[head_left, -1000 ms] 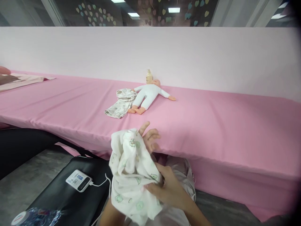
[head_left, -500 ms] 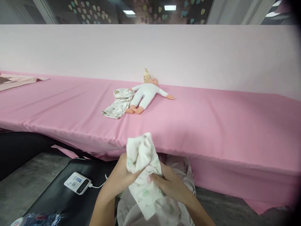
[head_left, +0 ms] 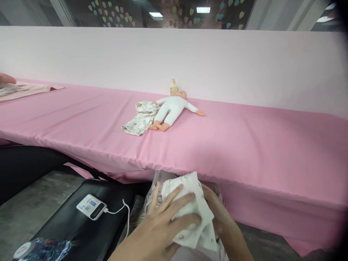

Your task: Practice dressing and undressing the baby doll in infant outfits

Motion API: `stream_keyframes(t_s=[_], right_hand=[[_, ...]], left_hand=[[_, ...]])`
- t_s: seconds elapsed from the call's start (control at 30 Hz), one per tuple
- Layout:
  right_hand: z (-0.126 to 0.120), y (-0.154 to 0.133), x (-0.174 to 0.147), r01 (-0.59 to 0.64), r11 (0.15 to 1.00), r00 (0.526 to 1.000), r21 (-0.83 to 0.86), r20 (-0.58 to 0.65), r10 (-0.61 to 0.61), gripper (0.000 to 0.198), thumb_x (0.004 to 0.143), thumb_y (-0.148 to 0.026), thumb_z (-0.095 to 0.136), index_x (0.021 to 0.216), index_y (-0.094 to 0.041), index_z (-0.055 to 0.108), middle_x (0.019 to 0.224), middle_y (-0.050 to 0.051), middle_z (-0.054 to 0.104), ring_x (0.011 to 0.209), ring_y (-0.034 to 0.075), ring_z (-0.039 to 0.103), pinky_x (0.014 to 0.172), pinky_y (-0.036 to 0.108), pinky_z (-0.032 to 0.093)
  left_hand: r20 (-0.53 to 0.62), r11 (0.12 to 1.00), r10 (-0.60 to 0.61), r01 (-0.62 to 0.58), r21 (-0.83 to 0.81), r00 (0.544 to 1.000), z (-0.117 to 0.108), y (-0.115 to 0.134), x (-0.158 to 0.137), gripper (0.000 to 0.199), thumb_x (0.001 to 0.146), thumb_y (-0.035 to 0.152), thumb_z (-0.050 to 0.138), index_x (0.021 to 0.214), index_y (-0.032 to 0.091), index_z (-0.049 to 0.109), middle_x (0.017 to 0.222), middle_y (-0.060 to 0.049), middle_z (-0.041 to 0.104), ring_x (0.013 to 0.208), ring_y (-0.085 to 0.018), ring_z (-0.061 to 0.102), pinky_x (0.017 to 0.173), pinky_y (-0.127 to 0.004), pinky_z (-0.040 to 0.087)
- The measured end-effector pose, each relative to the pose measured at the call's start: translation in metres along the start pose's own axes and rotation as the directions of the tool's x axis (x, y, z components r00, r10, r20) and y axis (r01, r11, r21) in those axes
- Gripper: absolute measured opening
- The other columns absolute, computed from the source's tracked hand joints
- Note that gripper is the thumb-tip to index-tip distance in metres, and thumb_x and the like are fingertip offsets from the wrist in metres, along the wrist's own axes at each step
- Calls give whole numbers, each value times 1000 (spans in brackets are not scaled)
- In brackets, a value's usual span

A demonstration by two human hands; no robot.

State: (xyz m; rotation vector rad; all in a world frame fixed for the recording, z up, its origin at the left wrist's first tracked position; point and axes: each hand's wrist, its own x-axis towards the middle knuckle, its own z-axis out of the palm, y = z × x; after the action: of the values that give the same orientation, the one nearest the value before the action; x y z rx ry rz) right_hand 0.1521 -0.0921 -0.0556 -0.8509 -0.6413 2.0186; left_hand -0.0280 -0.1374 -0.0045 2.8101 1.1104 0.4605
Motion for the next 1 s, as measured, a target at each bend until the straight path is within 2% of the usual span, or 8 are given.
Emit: stream_keyframes(t_s=[0.2,0.37,0.4,0.53,0.63,0.73,0.83,1.0], right_hand=[[17,-15,-10,-24,994,997,107,81,15,35,80,-36,64,112,-23,62,81,5,69,66,19,63,55,28,48],[18,-22,-13,8,994,984,112,176,-28,38,85,-27,59,122,-23,55,104,9,66,84,22,65,54,27,52],[17,-23,-13,40,995,983,93,175,-55,38,85,-27,58,123,-23,54,110,10,64,89,23,64,53,27,53],[5,-24,-12,169,986,982,-17,89,-166,34,86,-30,56,118,-20,54,125,13,55,96,24,62,50,26,55],[-10,-18,-11,180,983,983,-43,43,-178,32,84,-32,59,111,-17,56,116,14,59,85,21,64,45,23,52],[-24,-7,-8,152,988,988,-11,44,-151,32,78,-36,66,102,-16,58,99,10,64,73,19,64,40,22,51],[-32,0,-6,109,994,994,23,28,-109,30,73,-37,71,90,-16,58,82,5,64,61,15,61,36,20,48],[-26,-3,-7,59,998,998,21,4,-59,25,74,-35,69,84,-16,56,68,2,62,48,10,55,33,16,43]], left_hand=[[-608,977,80,60,207,790,43,-9,11,43,78,7,61,117,25,60,143,-8,41,136,-29,32,108,-49,36],[-717,957,252,-57,284,650,39,-43,16,28,83,12,57,110,19,64,115,-8,65,115,-20,57,101,-36,46],[-713,965,217,-37,259,666,33,-59,19,30,83,14,56,112,19,63,112,-7,67,111,-20,59,99,-37,47],[-893,940,-253,312,-136,371,-9,-165,51,36,80,16,55,116,22,61,114,-5,67,111,-22,58,95,-38,49],[-880,875,-389,407,-262,272,-45,-257,83,38,76,12,51,112,14,62,122,-9,62,115,-21,55,100,-34,44],[-708,788,-525,584,-196,471,-65,-318,96,42,74,8,45,112,9,62,133,-9,54,123,-21,48,103,-29,39],[-209,743,-665,665,-82,717,-66,-344,87,42,69,8,45,104,8,67,125,-5,61,115,-22,55,94,-24,45],[-58,701,-712,713,0,700,-66,-360,88,27,69,11,47,77,13,73,104,-6,71,103,-22,62,90,-26,46]])
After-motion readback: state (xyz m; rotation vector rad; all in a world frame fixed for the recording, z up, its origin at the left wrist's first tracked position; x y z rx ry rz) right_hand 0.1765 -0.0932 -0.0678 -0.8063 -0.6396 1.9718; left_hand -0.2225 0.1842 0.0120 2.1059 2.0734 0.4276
